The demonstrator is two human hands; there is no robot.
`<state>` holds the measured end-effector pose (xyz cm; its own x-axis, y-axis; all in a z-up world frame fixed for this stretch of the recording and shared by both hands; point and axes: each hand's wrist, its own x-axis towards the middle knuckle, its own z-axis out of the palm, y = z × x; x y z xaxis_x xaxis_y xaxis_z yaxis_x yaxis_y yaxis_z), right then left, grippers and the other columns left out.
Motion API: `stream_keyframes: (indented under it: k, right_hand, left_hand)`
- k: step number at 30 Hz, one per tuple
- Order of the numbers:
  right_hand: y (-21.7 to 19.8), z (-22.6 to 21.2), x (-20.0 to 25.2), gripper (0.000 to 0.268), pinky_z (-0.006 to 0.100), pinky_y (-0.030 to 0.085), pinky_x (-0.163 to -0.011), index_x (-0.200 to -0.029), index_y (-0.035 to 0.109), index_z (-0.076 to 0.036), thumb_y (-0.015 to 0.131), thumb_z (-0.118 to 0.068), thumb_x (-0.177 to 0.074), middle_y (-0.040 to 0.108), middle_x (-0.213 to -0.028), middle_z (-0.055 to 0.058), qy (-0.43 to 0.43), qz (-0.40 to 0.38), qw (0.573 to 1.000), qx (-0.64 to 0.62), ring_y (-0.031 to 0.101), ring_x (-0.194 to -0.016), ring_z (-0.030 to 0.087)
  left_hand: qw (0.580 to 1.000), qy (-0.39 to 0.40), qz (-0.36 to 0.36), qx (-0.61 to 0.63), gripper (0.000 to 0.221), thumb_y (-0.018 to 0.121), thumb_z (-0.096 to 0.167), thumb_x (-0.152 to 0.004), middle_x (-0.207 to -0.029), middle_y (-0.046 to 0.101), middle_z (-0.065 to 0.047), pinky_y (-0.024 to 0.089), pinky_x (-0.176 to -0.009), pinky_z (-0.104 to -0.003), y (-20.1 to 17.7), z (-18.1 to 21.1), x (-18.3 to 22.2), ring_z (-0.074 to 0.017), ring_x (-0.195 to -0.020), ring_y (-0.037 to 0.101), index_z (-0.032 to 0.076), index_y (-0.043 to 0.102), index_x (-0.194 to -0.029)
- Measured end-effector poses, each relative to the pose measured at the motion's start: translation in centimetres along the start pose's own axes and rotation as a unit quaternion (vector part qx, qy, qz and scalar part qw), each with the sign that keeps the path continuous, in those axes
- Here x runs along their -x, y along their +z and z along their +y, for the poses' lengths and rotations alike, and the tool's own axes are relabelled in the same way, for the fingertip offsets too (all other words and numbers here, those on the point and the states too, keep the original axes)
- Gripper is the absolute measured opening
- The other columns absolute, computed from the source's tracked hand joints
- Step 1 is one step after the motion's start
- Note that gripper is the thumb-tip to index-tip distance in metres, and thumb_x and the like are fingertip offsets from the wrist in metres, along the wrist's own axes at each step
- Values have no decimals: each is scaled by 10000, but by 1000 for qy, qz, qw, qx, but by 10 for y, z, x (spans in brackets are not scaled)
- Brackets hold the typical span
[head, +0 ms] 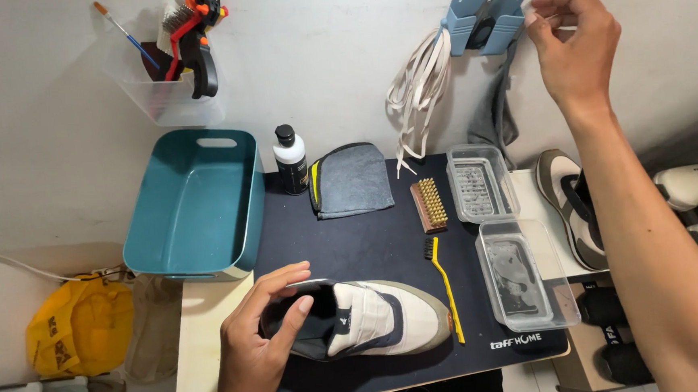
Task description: Cleaning a sneaker by wiping the upper with a cloth and scrubbing the midsole with a brush.
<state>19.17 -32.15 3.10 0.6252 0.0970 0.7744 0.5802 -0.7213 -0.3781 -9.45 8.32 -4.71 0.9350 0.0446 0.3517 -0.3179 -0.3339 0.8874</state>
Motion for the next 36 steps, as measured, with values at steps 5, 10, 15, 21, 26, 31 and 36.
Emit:
stream_keyframes:
  k: [5,10,15,21,26,31,36]
  right_hand:
    - [-2,-54,36,129,331,482,-681,-1104,642,54,666,158,-1031,639,-1059,182,-52,58,996,49,578,-799,236]
    - [15,-96,70,112,282,518,-742,-1035,776,-95,749,-175,-961,767,-933,34,198,-243,948,54,645,-790,117]
    - [46,-115,94,500,485,512,-892,-1377,603,-165,676,-368,-925,788,-1038,19,245,-473,827,179,714,-1024,310]
    - [86,-88,132,736,511,505,-641,-1333,469,-93,683,-639,-889,748,-831,180,120,-513,787,322,700,-802,469]
    - [92,-87,138,789,505,520,-646,-1414,428,-110,744,-584,-869,757,-878,176,142,-533,770,319,714,-836,453]
    - [85,-101,127,938,521,541,-714,-1575,321,-137,742,-579,-862,748,-985,218,170,-537,767,306,712,-922,465]
    - [66,-102,130,627,591,573,-877,-1534,486,-193,610,-455,-977,667,-1277,178,101,-423,865,252,735,-956,500]
  left_hand:
    - [997,-48,37,-53,146,704,222,-895,-975,730,-12,546,-830,-258,-1,-12,18,-141,-884,685,109,727,-984]
    - [992,-14,-37,-123,380,666,523,-883,-915,711,13,536,-763,-288,-5,-28,32,-149,-886,698,148,691,-943]
    - [959,70,-168,-216,694,845,613,-783,-1174,743,-65,488,-953,-454,11,-34,36,-264,-1107,670,91,687,-1213]
    - [916,-35,-283,-282,454,672,497,-1005,-708,669,-59,480,-624,-458,34,-58,43,-301,-708,633,115,559,-787]
    - [940,-90,-204,-259,503,726,518,-945,-502,532,-99,390,-547,-459,34,-44,20,-373,-510,540,127,542,-686]
    - [943,-259,-132,-161,314,676,500,-837,-878,842,43,486,-789,-332,26,-10,-31,-219,-755,718,264,845,-958]
    - [956,-274,-103,-31,224,767,393,-837,-656,747,-77,525,-664,-316,25,-40,-57,-99,-694,578,193,853,-891]
